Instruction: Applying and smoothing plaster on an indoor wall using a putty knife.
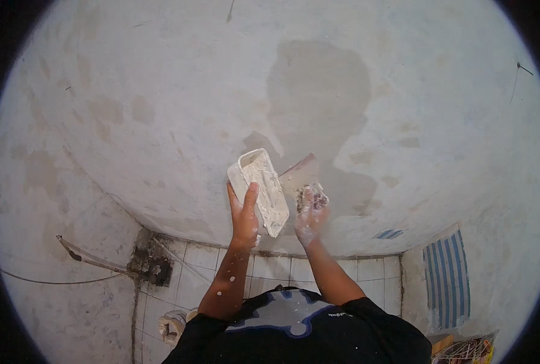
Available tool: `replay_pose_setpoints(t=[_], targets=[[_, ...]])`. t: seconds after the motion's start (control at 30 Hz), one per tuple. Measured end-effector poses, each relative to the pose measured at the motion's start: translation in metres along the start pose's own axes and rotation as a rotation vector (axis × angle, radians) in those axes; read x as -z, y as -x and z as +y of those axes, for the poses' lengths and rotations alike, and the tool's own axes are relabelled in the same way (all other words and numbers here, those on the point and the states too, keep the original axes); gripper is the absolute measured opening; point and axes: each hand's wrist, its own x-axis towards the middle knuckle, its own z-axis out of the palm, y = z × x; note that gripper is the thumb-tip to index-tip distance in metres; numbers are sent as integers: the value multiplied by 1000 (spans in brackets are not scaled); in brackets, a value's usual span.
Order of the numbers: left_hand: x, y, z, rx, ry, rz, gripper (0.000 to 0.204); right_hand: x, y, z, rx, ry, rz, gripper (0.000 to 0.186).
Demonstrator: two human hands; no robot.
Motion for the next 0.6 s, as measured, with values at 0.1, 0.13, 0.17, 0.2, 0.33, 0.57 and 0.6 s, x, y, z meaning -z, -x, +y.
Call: replay_pose_setpoints(t=[0.1,0.13,0.17,0.2,0.33,0.57,0.6], targets=[[-2,-1,1,37,60,16,50,23,0,19,746,697,42,36],[-3,-1,2,38,59,16,50,24,2,19,645,655,-31,42],[-4,-1,4,26,39,2,50,24,3,18,544,611,-104,48],[-5,-1,6,13,20,-12,50,22,2,18,543,611,-105,48],[-5,-1,4,7,14,-26,49,10,3,21,714,658,-19,43],[-4,-3,7,4,-42,-67,50,-4,3,-18,161,351,-240,22],[-4,-4,7,2,-41,-62,50,-3,2,-8,163,350,-239,22]])
